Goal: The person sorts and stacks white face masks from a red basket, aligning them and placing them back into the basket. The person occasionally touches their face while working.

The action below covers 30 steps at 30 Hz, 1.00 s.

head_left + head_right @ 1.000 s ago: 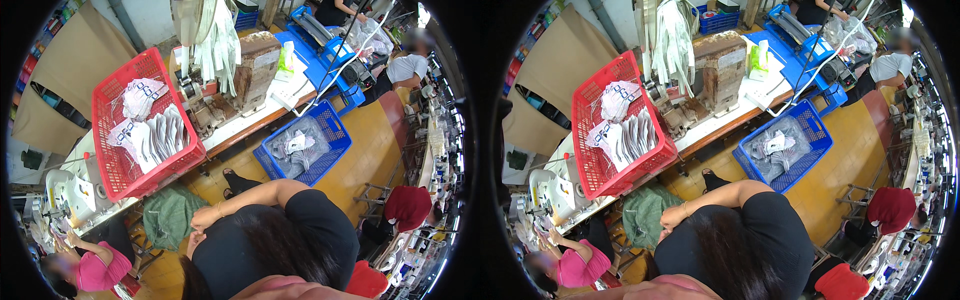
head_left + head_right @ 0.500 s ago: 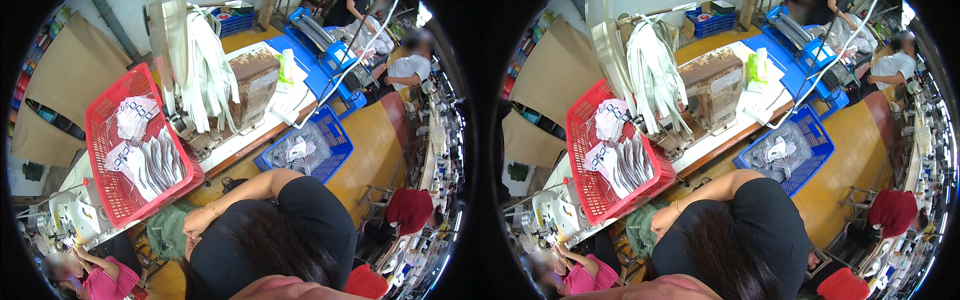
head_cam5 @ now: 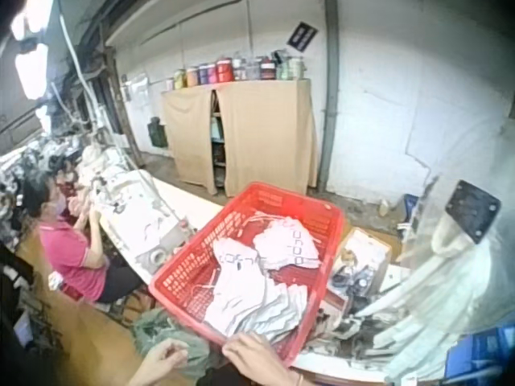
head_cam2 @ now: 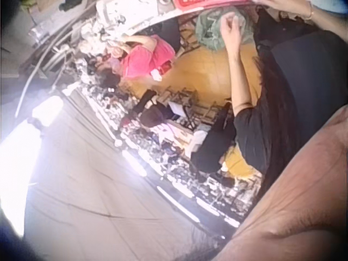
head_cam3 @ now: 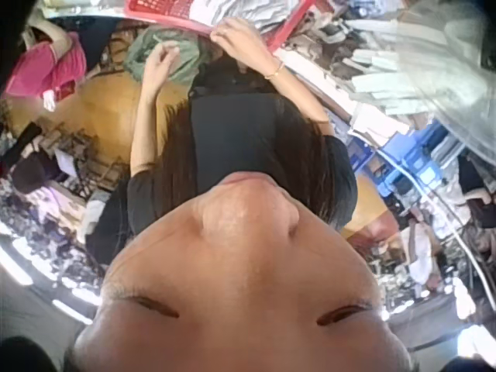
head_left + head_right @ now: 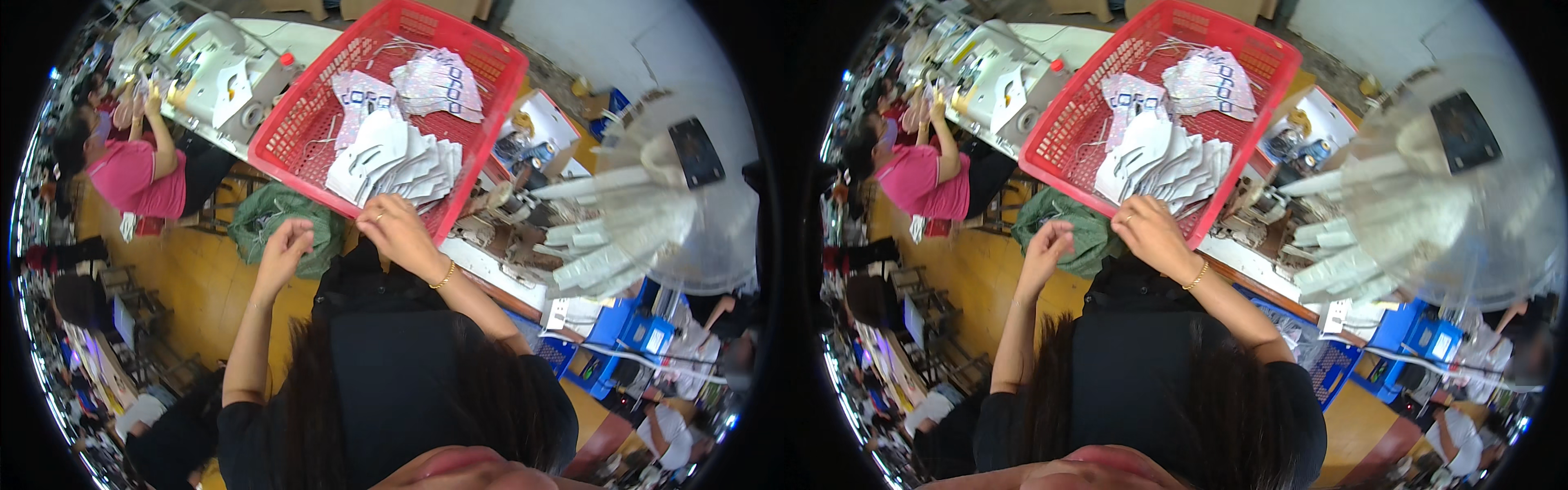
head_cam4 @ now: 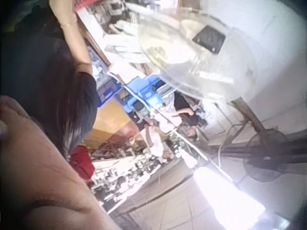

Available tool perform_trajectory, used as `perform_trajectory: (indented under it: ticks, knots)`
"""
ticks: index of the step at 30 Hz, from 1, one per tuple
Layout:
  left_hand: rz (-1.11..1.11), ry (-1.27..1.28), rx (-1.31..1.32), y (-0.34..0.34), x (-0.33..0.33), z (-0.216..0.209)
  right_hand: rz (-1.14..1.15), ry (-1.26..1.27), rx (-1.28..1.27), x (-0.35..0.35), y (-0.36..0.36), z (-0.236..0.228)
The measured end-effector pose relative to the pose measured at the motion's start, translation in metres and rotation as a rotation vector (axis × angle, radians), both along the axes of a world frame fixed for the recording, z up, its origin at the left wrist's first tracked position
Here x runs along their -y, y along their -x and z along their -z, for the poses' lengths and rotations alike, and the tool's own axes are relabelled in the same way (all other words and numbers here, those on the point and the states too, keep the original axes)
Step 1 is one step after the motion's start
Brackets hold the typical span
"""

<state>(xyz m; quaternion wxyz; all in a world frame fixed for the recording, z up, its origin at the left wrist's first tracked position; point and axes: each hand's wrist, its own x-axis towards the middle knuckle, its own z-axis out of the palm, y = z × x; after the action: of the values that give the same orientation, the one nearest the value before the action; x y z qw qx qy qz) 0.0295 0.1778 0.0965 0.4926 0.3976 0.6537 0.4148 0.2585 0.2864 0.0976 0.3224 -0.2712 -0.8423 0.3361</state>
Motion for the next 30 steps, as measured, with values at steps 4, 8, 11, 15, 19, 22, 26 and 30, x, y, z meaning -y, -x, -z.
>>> perform_trajectory:
  ticks: [4, 8, 11, 15, 19, 22, 26, 30]
  knots:
    - [-0.012, -0.047, -0.068, 0.002, -0.043, -0.023, 0.136, 0.048, 0.061, -0.016, -0.004, 0.002]
    - [0.116, -0.196, -0.168, 0.016, -0.099, -0.02, 0.204, 0.277, 0.044, -0.031, -0.005, 0.005]
    - [0.29, -0.128, -0.316, 0.033, -0.146, 0.002, 0.293, 0.384, 0.119, -0.04, -0.003, 0.006]
    - [0.332, -0.098, -0.386, 0.052, -0.21, 0.049, 0.407, 0.424, 0.165, -0.051, 0.005, 0.001]
    - [0.307, 0.174, -0.321, 0.071, -0.266, 0.094, 0.5, 0.372, 0.133, -0.077, 0.013, -0.012]
    - [0.357, 0.387, -0.037, 0.072, -0.301, 0.124, 0.523, 0.277, 0.152, -0.101, 0.021, -0.017]
    - [0.448, 0.516, 0.297, 0.066, -0.332, 0.154, 0.434, 0.026, 0.367, -0.124, 0.051, -0.001]
    - [0.482, 0.492, 0.347, 0.063, -0.337, 0.16, 0.264, 0.113, 0.785, -0.121, 0.073, 0.027]
